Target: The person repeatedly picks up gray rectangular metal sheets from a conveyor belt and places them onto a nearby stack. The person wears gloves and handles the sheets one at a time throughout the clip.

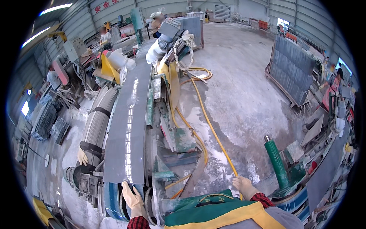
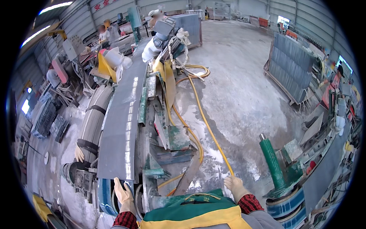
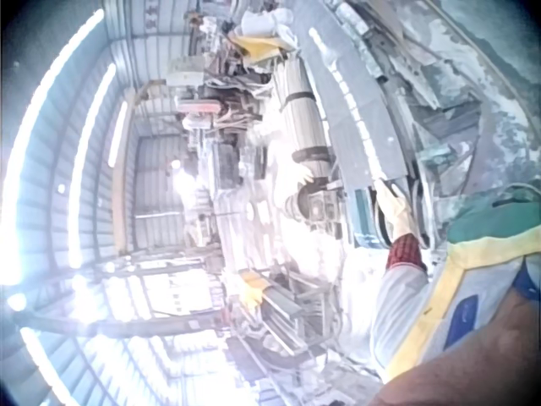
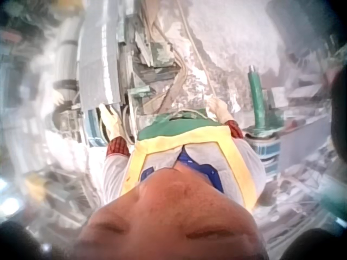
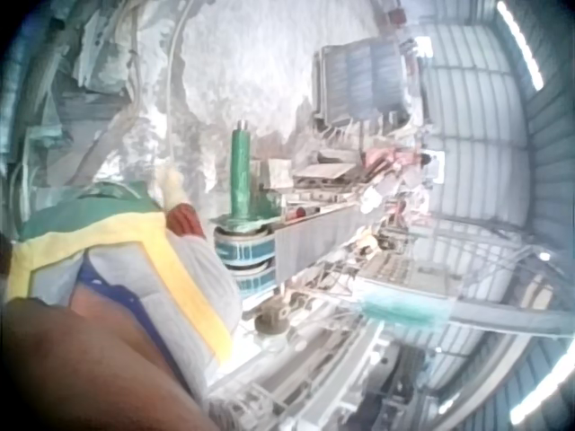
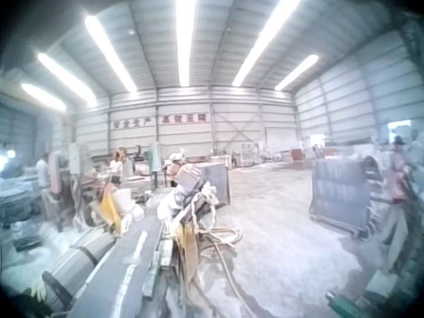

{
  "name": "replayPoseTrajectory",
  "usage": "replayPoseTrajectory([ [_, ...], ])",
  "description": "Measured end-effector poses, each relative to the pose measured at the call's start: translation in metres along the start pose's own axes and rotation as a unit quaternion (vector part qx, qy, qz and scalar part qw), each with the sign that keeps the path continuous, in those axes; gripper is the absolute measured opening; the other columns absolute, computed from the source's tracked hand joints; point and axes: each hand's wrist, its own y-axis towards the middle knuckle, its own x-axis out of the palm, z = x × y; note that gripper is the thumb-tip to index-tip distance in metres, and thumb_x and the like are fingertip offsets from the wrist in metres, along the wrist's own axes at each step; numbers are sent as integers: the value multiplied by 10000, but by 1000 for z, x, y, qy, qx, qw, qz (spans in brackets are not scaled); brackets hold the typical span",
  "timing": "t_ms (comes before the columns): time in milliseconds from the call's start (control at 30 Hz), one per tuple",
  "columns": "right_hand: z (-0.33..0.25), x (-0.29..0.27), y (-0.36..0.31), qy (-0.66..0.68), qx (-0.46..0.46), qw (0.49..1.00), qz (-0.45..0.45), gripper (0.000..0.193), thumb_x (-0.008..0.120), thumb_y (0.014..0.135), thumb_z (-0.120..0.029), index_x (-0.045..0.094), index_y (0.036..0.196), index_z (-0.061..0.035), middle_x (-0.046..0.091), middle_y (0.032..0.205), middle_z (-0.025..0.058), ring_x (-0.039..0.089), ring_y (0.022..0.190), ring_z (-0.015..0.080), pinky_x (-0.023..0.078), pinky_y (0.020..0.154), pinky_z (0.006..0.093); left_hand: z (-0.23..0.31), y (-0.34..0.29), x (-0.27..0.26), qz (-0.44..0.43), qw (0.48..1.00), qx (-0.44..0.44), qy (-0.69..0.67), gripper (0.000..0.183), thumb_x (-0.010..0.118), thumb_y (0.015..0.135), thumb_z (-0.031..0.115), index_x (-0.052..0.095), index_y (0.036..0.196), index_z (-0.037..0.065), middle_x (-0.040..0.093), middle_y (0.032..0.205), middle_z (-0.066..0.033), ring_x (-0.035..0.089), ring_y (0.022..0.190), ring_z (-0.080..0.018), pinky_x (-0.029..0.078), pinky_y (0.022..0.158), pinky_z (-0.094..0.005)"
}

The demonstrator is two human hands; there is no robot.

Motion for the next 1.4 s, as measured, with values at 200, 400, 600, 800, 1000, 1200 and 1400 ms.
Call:
replayPoseTrajectory([
  [200,19,-48,-4,124,-20,992,16,249,566,942,-204,558,1076,6,676,959,191,685,807,331,587,711,465,-29,-1,14,34,986,-43,-160,494,534,928,82,416,1389,-49,461,1404,-255,462,1280,-388,357,1094,-431],
  [400,48,-87,-33,150,-67,985,47,240,560,917,-191,566,1046,10,664,960,182,673,808,332,574,718,445,55,25,-63,103,543,-489,-675,636,421,989,360,266,1482,-11,271,1564,-140,288,1437,-238,275,1169,-271],
  [600,63,-121,-35,185,-54,981,-28,171,475,944,-175,513,834,-51,558,789,117,586,687,264,490,607,377,-73,35,0,-122,605,-329,-715,388,316,1031,217,436,1322,-10,501,1308,-97,460,1219,-152,371,1012,-210],
  [800,64,-134,-26,220,-85,953,-192,197,472,968,-217,539,903,-43,619,869,124,633,757,276,542,666,391,-69,57,-14,-150,592,-462,-643,392,499,963,447,523,1091,77,637,878,-14,631,638,-128,508,516,-283],
  [1000,13,-20,-64,75,-105,985,118,268,510,965,-201,566,1124,8,667,1048,192,677,875,318,573,745,402,-64,66,-11,-88,492,-551,-669,388,531,923,532,564,985,151,627,769,33,588,572,-99,452,446,-239],
  [1200,-15,-9,-73,62,-71,988,125,272,515,959,-196,566,1126,14,678,1017,188,682,840,318,583,721,412,-14,72,-61,57,744,-221,-628,342,545,979,374,581,1065,45,569,864,-29,500,696,-78,427,642,-167],
  [1400,14,-28,-52,24,-61,979,191,263,512,959,-218,573,1091,1,679,958,170,674,788,304,578,679,413,17,124,-49,-58,513,-349,-782,622,642,895,437,469,1354,55,507,1369,-147,493,1235,-263,401,1039,-445],
])
